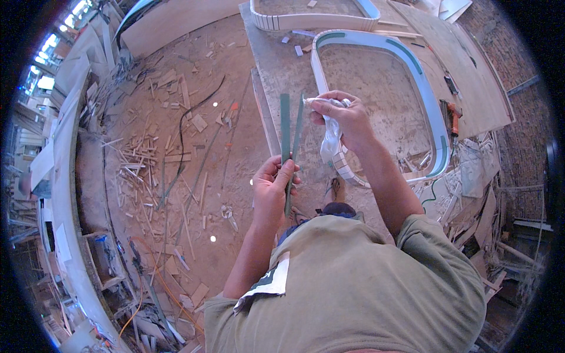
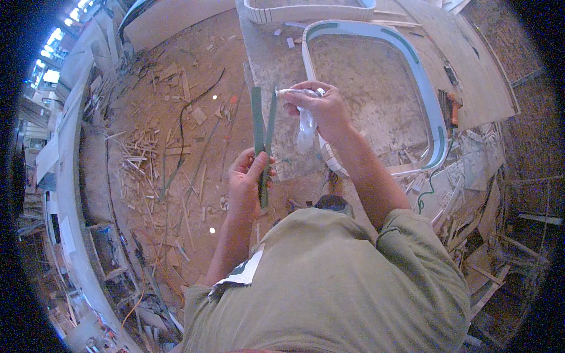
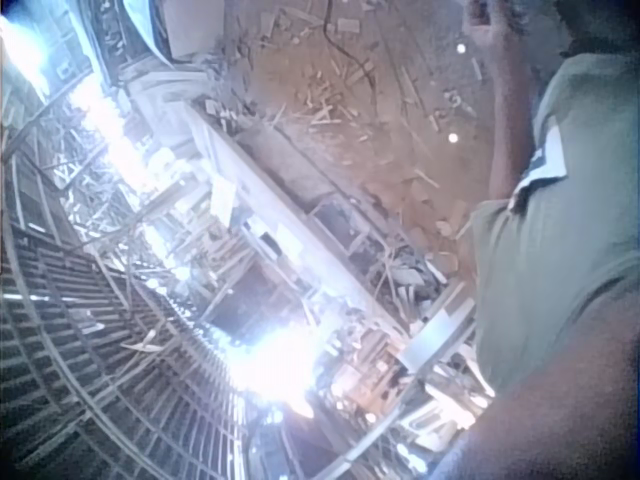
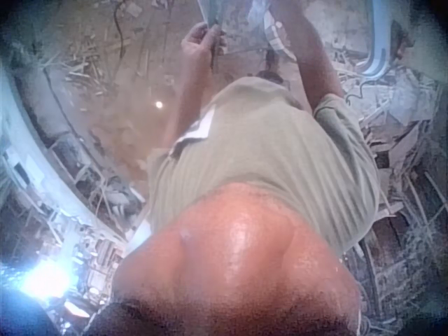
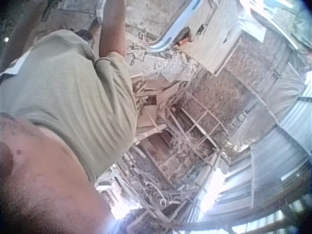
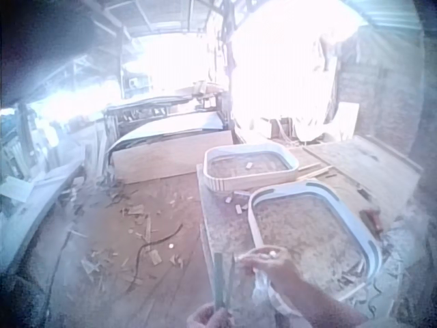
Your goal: The person assembles a curved wooden frame by placing small wooden blocks along its edge and securing them with a pneumatic nail gun. They also apply adhesive to a green strip and attach it to the frame.
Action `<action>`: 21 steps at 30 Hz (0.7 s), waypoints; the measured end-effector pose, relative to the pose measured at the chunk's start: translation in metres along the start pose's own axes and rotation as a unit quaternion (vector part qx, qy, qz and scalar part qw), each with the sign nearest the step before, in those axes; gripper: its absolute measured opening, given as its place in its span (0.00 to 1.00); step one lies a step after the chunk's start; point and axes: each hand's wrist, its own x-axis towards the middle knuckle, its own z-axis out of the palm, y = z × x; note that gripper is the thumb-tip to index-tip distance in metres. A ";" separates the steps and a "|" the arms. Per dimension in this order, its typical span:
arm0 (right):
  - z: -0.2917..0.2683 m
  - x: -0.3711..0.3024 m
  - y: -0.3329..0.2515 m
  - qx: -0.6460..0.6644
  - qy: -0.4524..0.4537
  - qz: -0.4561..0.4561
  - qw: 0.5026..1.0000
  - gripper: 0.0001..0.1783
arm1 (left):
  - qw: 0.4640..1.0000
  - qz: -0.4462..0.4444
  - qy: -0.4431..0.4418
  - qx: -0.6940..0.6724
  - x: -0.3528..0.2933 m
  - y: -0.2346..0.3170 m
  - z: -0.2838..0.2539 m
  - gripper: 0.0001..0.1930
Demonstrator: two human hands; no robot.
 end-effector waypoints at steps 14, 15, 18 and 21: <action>0.009 -0.018 0.008 -0.070 -0.048 -0.018 0.996 0.10 | 0.999 0.028 0.031 0.012 0.005 0.000 0.005 0.11; 0.009 -0.019 0.009 -0.067 -0.049 -0.019 0.996 0.10 | 0.999 0.031 0.031 0.014 0.006 0.000 0.004 0.12; 0.016 -0.024 0.011 -0.140 -0.030 -0.022 0.989 0.09 | 0.999 0.029 0.044 0.000 0.007 -0.001 0.006 0.12; 0.016 -0.022 0.023 -0.134 -0.060 -0.030 0.989 0.09 | 0.997 0.048 0.058 0.005 0.013 -0.004 0.003 0.13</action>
